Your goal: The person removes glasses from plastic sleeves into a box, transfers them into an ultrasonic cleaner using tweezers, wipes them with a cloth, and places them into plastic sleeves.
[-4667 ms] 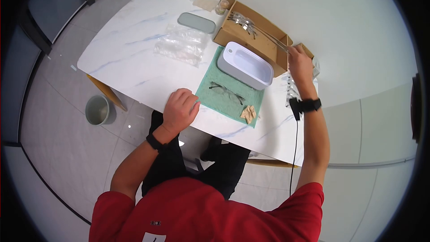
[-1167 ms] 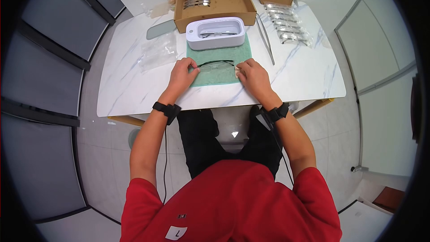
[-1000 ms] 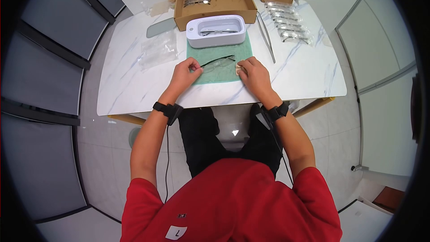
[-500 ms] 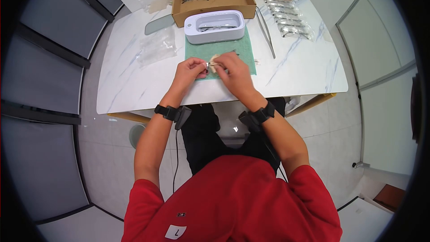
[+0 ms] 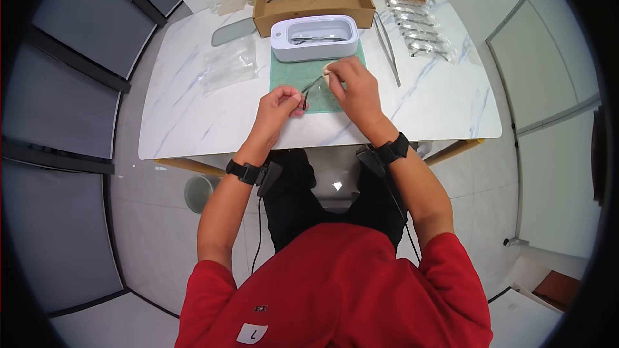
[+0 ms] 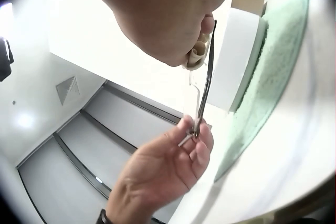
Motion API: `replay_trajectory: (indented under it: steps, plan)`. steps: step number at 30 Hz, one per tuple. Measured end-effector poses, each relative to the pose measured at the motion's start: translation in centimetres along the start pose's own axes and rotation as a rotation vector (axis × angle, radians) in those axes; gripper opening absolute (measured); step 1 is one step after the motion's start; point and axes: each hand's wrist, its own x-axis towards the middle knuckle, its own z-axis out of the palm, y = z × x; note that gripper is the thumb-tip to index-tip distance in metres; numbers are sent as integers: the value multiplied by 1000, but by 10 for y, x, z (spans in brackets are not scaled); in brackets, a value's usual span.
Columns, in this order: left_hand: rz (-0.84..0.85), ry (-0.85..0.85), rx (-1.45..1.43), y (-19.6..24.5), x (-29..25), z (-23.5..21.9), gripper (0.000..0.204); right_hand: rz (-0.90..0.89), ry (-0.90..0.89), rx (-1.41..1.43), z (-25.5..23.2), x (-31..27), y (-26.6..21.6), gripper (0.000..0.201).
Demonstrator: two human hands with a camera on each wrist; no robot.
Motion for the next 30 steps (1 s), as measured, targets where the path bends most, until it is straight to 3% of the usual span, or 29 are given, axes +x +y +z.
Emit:
replay_trajectory:
  steps: [5, 7, 9, 11, 13, 15, 17, 19, 20, 22, 23, 25, 30]
  plan:
    - [39, -10, 4, 3, -7, 4, 13, 104, 26, -2, -7, 5, 10, 12]
    - [7, 34, -99, 3, -10, 5, 13, -133, -37, -19, -6, -1, 3, 12]
    - [-2, 9, -160, -1, -11, 6, 12, -165, -23, -60, -7, -1, 13, 12]
    - [-4, -11, -222, 0, -14, 5, 11, 187, 125, 97, -13, 3, 22, 14]
    - [-88, -6, -371, 1, -18, 7, 10, 224, 169, 103, -16, -1, 23, 13]
    - [-112, -50, -444, -4, -19, 9, 9, 608, 186, 619, -11, -17, 20, 12]
    - [-140, -95, -513, -8, -17, 12, 8, 676, 105, 821, -11, -25, 5, 15]
    - [-193, -193, -557, -13, -18, 16, 9, 877, 151, 1148, -9, -24, -4, 17]
    - [-197, -197, -557, -15, -18, 16, 9, 879, 156, 1145, -10, -25, -2, 17]
    - [-218, -260, -581, -18, -18, 13, 9, 964, 224, 1514, -8, -25, 5, 19]
    - [-218, -260, -581, -19, -18, 12, 9, 964, 223, 1514, -8, -27, 6, 19]
    - [-222, -254, -591, -21, -19, 11, 9, 1005, 135, 1670, -7, -29, 7, 20]
    - [-207, -207, -597, -23, -20, 11, 10, 1035, 65, 1518, -12, -31, -3, 21]
